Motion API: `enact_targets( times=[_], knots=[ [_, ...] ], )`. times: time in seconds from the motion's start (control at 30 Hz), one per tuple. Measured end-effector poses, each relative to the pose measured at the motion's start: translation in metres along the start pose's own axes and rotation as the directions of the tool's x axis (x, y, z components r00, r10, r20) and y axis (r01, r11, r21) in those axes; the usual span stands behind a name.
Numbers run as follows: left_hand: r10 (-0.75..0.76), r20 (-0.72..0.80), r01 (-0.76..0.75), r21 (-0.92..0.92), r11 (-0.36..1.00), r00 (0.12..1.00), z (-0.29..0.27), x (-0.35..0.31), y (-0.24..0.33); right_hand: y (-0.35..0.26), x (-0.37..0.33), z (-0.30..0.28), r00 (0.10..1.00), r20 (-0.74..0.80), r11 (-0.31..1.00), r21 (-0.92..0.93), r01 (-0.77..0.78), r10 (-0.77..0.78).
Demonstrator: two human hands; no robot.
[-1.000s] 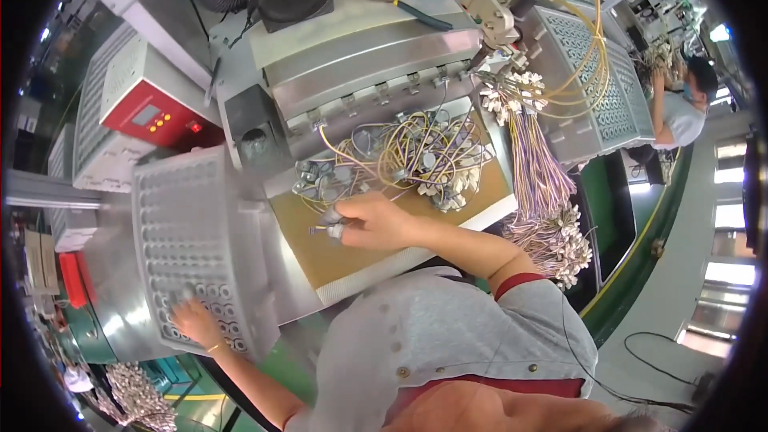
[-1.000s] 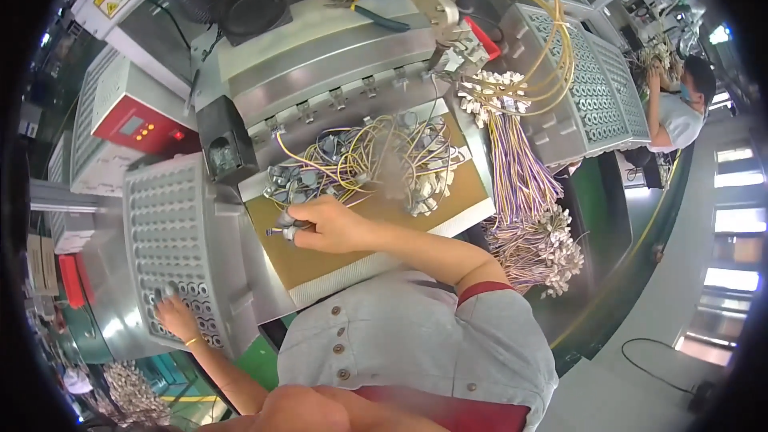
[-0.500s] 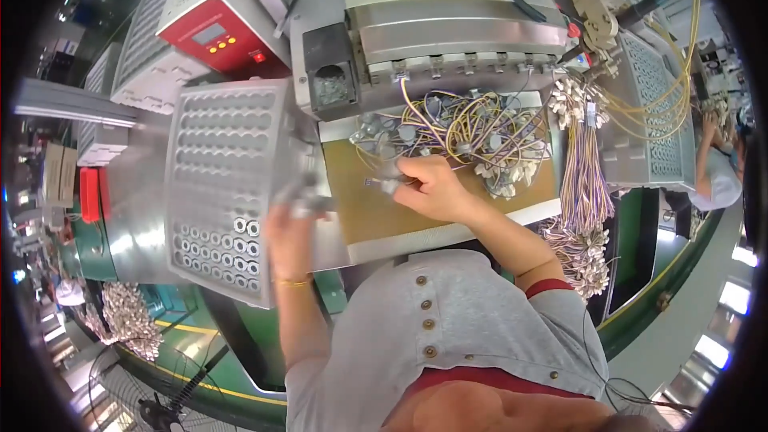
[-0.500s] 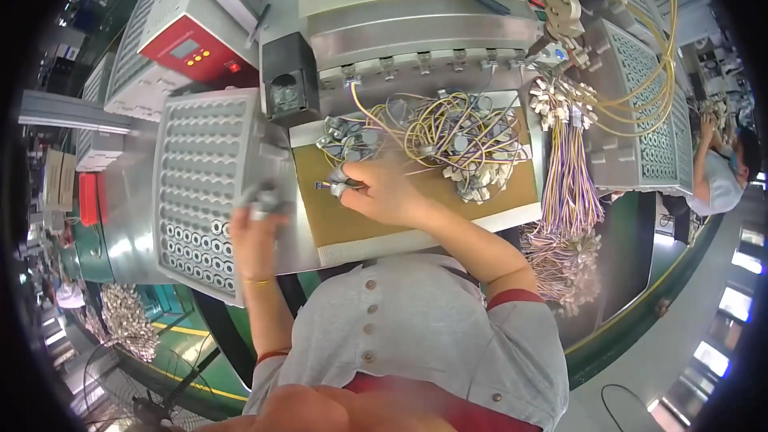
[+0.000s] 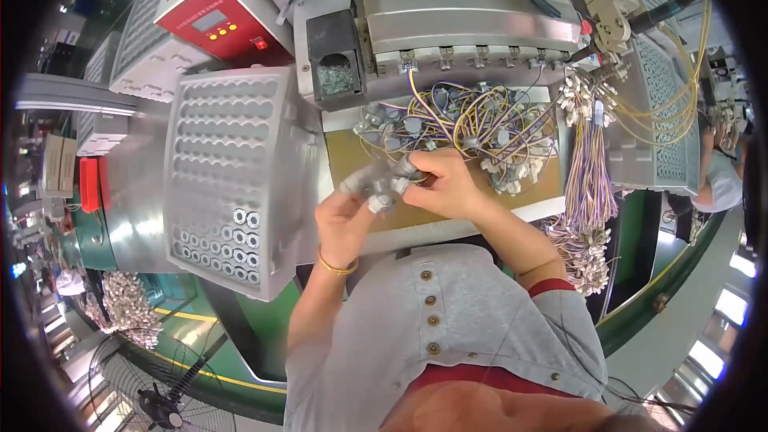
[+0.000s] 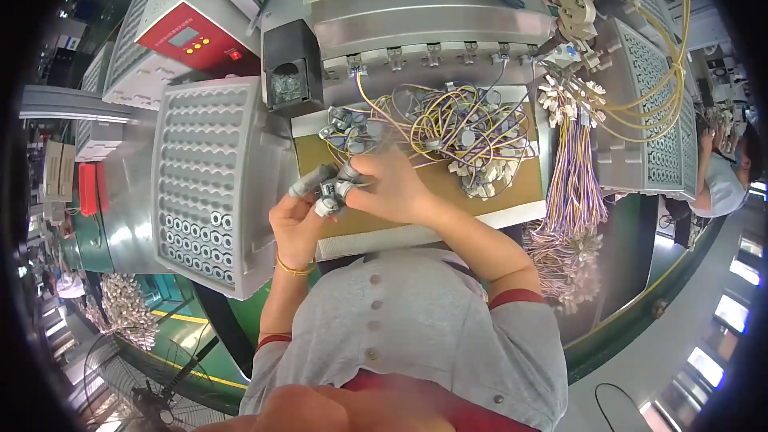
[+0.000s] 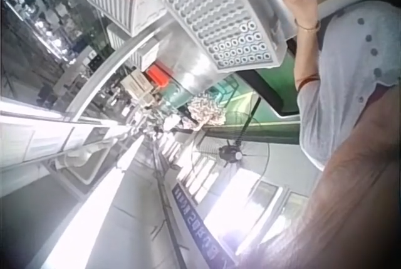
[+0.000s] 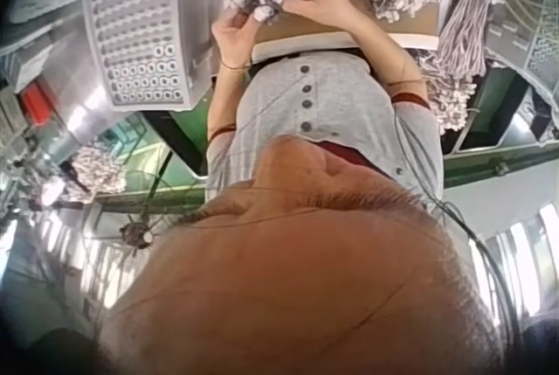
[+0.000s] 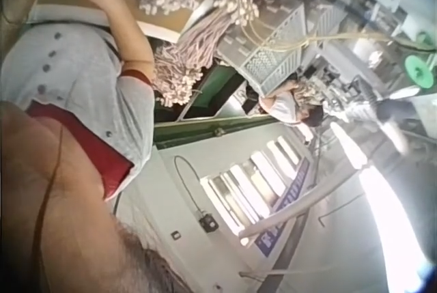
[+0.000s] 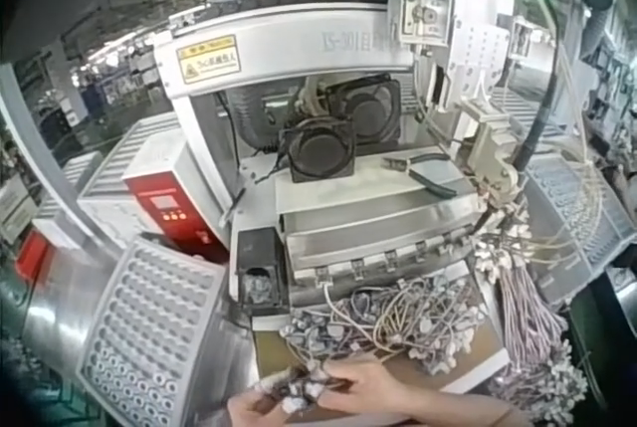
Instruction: The person fits components from a tray onto wire harness connectors, places the connectors into a machine to process them, and removes them by hand.
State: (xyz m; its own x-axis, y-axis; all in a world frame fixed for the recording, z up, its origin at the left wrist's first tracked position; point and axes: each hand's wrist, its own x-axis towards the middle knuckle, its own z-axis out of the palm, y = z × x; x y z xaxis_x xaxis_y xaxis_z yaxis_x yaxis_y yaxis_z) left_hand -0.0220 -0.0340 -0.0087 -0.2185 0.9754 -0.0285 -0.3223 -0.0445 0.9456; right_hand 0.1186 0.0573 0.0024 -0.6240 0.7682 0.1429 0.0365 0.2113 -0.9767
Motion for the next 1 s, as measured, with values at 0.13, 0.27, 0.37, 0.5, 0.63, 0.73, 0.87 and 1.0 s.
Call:
enact_targets(
  times=[0.13,0.27,0.37,0.5,0.63,0.73,0.87,1.0],
  knots=[
    [0.064,0.010,-0.065,0.160,0.985,0.998,0.003,-0.001,0.001,0.004,-0.001,-0.005,0.996,0.022,0.989,-0.120,0.091,-0.089],
    [0.060,-0.021,-0.057,0.149,0.987,0.998,0.006,0.000,0.001,0.001,0.000,-0.010,0.978,0.076,0.951,-0.231,0.204,-0.192],
    [0.057,-0.004,-0.056,0.117,0.992,0.998,0.005,0.005,0.000,-0.006,0.000,-0.002,0.993,0.083,0.987,-0.128,0.093,-0.083],
    [-0.177,-0.087,0.161,-0.165,0.973,0.980,0.008,0.012,-0.001,-0.006,0.001,0.004,0.975,0.100,0.975,0.073,-0.208,0.200],
    [-0.191,-0.045,0.163,-0.359,0.919,0.980,0.004,0.018,-0.002,0.002,0.002,0.000,0.984,0.039,0.984,0.041,-0.176,0.174],
    [-0.178,0.068,0.190,-0.329,0.925,0.982,0.006,0.017,-0.006,-0.003,0.004,-0.003,0.967,0.106,0.967,0.076,-0.242,0.234],
    [-0.127,0.077,0.147,-0.421,0.895,0.989,0.020,0.017,-0.005,0.018,0.012,-0.016,0.958,-0.226,0.984,0.005,-0.179,0.176],
    [-0.106,0.035,0.111,-0.171,0.979,0.994,0.003,0.017,-0.030,-0.003,0.036,-0.039,0.691,-0.636,0.914,0.395,-0.093,0.345]
  ],
)
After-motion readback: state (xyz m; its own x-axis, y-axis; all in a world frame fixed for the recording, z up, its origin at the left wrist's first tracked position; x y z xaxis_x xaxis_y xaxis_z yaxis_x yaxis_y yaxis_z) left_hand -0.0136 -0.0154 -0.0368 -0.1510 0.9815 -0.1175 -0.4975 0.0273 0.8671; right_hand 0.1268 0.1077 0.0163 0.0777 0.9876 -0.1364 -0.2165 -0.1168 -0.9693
